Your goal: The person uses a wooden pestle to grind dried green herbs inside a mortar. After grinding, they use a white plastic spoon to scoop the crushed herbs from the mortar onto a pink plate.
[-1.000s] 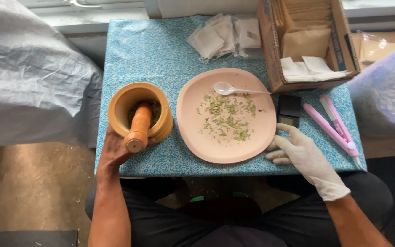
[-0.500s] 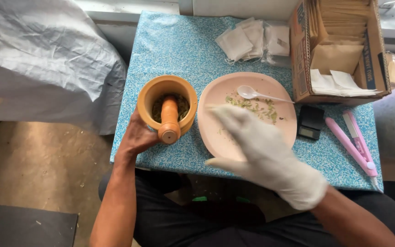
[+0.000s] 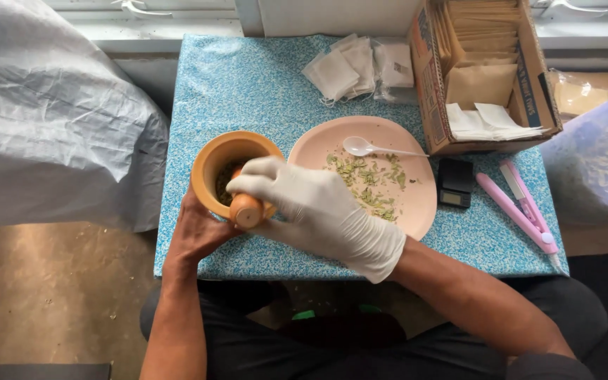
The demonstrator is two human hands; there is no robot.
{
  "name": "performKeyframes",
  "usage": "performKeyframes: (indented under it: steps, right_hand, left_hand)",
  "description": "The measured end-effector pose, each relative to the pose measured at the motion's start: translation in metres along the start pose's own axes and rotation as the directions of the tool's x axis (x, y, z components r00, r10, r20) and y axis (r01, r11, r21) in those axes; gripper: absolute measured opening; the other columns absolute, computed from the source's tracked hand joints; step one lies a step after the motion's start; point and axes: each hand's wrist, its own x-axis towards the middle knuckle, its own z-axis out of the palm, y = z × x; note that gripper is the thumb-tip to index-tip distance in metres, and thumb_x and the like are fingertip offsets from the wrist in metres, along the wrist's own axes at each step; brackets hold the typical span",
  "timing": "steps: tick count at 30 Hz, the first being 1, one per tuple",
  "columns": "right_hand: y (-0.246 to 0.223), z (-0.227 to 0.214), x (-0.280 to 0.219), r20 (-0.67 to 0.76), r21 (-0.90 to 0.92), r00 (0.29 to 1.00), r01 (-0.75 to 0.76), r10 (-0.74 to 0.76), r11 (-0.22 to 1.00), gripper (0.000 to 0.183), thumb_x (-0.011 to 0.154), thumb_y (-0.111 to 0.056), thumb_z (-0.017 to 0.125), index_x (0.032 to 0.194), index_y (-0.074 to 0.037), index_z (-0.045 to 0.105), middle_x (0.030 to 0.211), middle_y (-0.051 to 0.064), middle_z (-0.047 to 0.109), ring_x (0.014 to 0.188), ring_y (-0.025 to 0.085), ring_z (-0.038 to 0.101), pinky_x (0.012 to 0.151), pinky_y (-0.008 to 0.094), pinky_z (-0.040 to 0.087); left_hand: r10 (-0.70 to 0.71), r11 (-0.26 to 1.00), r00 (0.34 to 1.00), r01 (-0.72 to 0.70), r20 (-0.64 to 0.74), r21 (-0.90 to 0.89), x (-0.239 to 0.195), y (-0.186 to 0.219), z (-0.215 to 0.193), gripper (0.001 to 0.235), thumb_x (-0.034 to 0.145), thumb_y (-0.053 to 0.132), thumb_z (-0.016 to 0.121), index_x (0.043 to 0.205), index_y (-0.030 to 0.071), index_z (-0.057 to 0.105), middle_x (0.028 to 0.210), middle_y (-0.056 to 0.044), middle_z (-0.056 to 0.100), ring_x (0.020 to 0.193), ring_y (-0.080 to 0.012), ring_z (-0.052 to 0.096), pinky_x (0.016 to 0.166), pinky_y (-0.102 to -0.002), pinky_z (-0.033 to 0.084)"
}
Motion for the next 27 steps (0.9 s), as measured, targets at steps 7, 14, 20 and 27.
performKeyframes:
  steps: [7, 14, 20, 27]
  right_hand:
    - [-0.016, -0.072, 0.039, 0.048, 0.407, 0.991, -0.134, 0.126, 0.904, 0.027, 0.107, -0.008, 0.082, 0.128, -0.011, 0.064, 0.121, 0.005, 0.077, 0.116, 0.018, 0.073, 0.095, 0.031, 0.062]
    - [0.058, -0.157, 0.058, -0.025, 0.304, 0.908, -0.392, 0.419, 0.868, 0.012, 0.131, -0.013, 0.069, 0.129, -0.001, 0.068, 0.116, 0.01, 0.076, 0.102, 0.017, 0.079, 0.094, 0.026, 0.068]
    - [0.111, -0.129, 0.075, 0.107, 0.137, 0.74, -0.673, 0.664, 0.727, 0.019, 0.124, -0.029, 0.064, 0.127, -0.01, 0.063, 0.117, 0.006, 0.077, 0.103, 0.017, 0.078, 0.088, 0.03, 0.066]
    - [0.163, -0.047, 0.072, 0.324, 0.073, 0.514, -0.85, 0.794, 0.521, 0.035, 0.105, -0.04, 0.068, 0.131, -0.016, 0.063, 0.122, 0.008, 0.077, 0.11, 0.023, 0.079, 0.092, 0.037, 0.071]
  left_hand:
    - [0.014, 0.999, 1.0, -0.015, -0.025, -0.047, 0.006, 0.039, 0.002, 0.083, 0.075, 0.029, 0.099, 0.146, 0.009, 0.061, 0.139, -0.011, 0.074, 0.127, -0.0256, 0.073, 0.108, -0.042, 0.061]
    - [0.005, 0.996, 0.999, -0.008, -0.042, -0.088, 0.003, 0.028, 0.001, 0.104, 0.071, 0.03, 0.101, 0.159, 0.007, 0.05, 0.152, -0.013, 0.065, 0.144, -0.028, 0.063, 0.123, -0.044, 0.051]
    - [-0.021, 0.998, 0.998, 0.017, -0.056, -0.063, 0.004, 0.036, 0.001, 0.109, 0.066, 0.032, 0.107, 0.156, 0.007, 0.051, 0.144, -0.018, 0.071, 0.134, -0.0383, 0.069, 0.116, -0.056, 0.056]
    - [-0.018, 1.0, 0.997, 0.019, -0.069, 0.012, -0.006, 0.018, -0.003, 0.115, 0.065, 0.033, 0.103, 0.161, 0.006, 0.045, 0.153, -0.014, 0.063, 0.144, -0.0304, 0.064, 0.121, -0.046, 0.053]
